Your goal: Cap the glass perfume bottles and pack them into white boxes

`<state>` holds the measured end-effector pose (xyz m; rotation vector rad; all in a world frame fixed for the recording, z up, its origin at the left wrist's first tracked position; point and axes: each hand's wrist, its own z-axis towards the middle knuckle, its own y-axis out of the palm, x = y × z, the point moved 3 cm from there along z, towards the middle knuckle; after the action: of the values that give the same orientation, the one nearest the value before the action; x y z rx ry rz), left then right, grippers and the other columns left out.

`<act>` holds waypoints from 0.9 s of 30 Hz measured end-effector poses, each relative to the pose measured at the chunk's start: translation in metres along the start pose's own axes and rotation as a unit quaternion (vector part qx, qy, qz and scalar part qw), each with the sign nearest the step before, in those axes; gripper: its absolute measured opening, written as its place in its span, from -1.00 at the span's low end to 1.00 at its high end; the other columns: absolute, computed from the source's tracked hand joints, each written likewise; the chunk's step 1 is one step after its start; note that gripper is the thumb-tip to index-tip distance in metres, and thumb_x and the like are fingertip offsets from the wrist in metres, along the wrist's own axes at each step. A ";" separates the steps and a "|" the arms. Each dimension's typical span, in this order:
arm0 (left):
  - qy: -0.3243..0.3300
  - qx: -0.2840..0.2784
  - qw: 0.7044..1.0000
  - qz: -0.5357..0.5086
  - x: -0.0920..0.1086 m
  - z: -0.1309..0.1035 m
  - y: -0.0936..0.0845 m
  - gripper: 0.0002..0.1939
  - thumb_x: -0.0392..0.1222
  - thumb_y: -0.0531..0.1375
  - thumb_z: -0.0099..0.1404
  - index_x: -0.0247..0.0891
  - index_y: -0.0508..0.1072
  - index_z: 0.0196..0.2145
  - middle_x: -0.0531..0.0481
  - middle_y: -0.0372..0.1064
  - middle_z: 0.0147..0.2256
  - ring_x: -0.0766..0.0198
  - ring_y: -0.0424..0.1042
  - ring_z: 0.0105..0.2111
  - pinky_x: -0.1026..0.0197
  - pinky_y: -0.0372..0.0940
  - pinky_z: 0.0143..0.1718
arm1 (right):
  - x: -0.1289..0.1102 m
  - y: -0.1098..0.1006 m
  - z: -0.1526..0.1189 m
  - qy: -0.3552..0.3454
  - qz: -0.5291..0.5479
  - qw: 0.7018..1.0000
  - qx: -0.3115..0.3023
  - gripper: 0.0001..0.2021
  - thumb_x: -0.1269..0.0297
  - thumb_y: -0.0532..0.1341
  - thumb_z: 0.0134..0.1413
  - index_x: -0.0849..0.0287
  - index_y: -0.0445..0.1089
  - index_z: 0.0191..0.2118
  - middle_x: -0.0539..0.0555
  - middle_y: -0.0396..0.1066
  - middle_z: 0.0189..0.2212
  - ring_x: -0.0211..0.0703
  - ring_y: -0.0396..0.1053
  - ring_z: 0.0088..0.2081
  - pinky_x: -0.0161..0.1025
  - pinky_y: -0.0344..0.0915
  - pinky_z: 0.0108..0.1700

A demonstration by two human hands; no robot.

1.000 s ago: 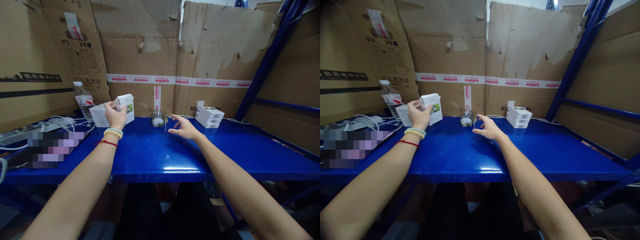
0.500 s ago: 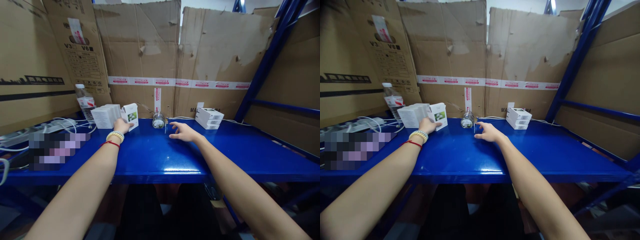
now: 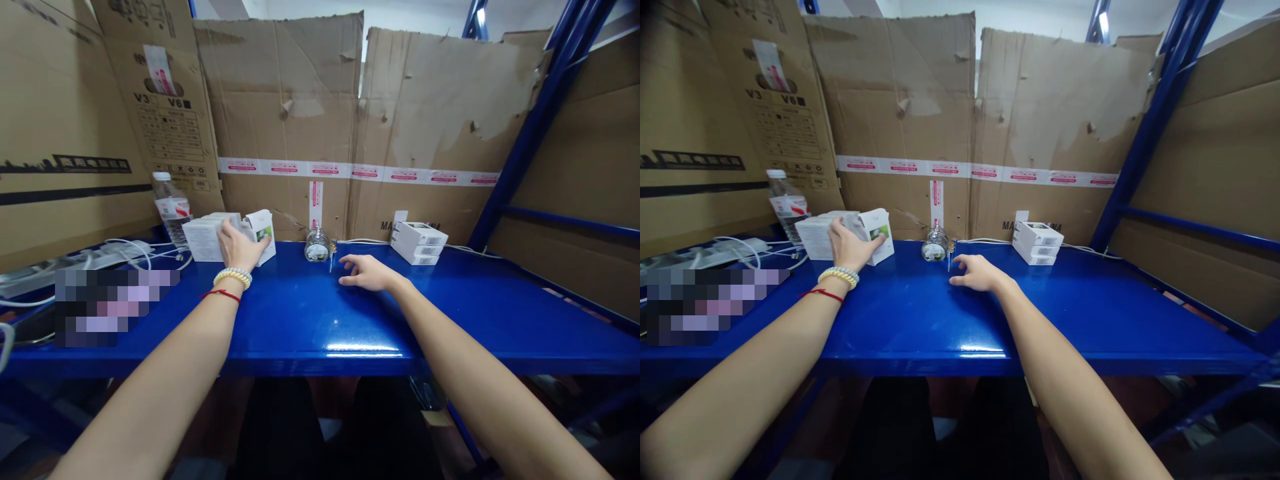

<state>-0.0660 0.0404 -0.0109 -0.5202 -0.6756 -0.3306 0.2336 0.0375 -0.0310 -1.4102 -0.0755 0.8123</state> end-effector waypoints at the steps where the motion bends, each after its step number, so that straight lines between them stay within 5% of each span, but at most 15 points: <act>1: 0.034 0.043 0.999 -0.005 0.009 -0.002 -0.005 -0.10 -0.06 0.36 -0.11 -0.32 0.02 0.10 -0.41 0.01 0.11 -0.19 0.04 0.18 -0.22 0.00 0.19 | 0.000 0.000 0.000 0.000 -0.001 1.000 0.000 -0.47 0.13 0.30 -0.07 0.19 0.32 0.06 0.18 0.43 -0.10 -0.15 0.42 -0.24 -0.22 0.31 -0.14; 5: 0.156 0.096 0.983 -0.017 0.037 -0.011 -0.010 -0.33 -0.19 0.29 -0.02 -0.28 0.10 0.01 -0.31 0.02 0.08 -0.07 0.03 0.17 -0.15 -0.05 0.22 | -0.001 0.000 0.000 -0.003 -0.010 1.000 -0.002 -0.47 0.13 0.29 -0.05 0.22 0.32 0.06 0.19 0.43 -0.09 -0.14 0.42 -0.23 -0.23 0.31 -0.15; 11: 0.269 -0.057 0.962 -0.007 0.050 -0.023 0.010 -0.63 -0.24 0.21 0.06 -0.27 0.26 -0.14 -0.20 0.17 -0.06 0.01 0.16 0.08 -0.04 0.05 0.18 | -0.003 -0.001 -0.001 0.002 -0.012 1.000 -0.004 -0.48 0.13 0.30 -0.06 0.21 0.34 0.04 0.19 0.44 -0.11 -0.14 0.43 -0.23 -0.23 0.32 -0.15; 17: 0.258 -0.202 0.944 0.045 0.042 -0.023 0.022 -0.68 -0.16 0.14 0.12 -0.29 0.33 -0.15 -0.18 0.30 -0.13 0.06 0.30 -0.04 0.04 0.17 0.09 | -0.004 -0.001 -0.002 0.006 -0.015 1.000 -0.007 -0.50 0.14 0.30 -0.07 0.20 0.35 0.03 0.18 0.45 -0.11 -0.12 0.43 -0.21 -0.22 0.32 -0.14; 23: 0.224 -0.445 0.852 0.161 0.029 -0.036 0.040 -0.47 0.03 0.11 0.12 -0.32 0.35 -0.01 -0.24 0.32 0.02 0.01 0.32 0.01 0.10 0.18 0.06 | -0.004 -0.001 -0.001 0.003 -0.021 1.000 -0.008 -0.49 0.12 0.29 -0.07 0.21 0.35 0.03 0.18 0.45 -0.12 -0.12 0.44 -0.21 -0.24 0.32 -0.14; 27: 0.180 -0.525 0.811 0.184 0.023 -0.040 0.042 -0.34 0.17 0.03 0.15 -0.34 0.31 0.08 -0.27 0.25 0.12 -0.03 0.28 0.09 0.09 0.14 0.09 | -0.003 0.000 -0.001 0.004 -0.023 1.000 -0.008 -0.50 0.11 0.30 -0.07 0.18 0.36 0.02 0.16 0.46 -0.13 -0.12 0.44 -0.21 -0.24 0.32 -0.15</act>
<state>-0.0096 0.0500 -0.0367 -1.5832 0.0614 -0.4051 0.2318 0.0354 -0.0296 -1.4220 -0.1077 0.7703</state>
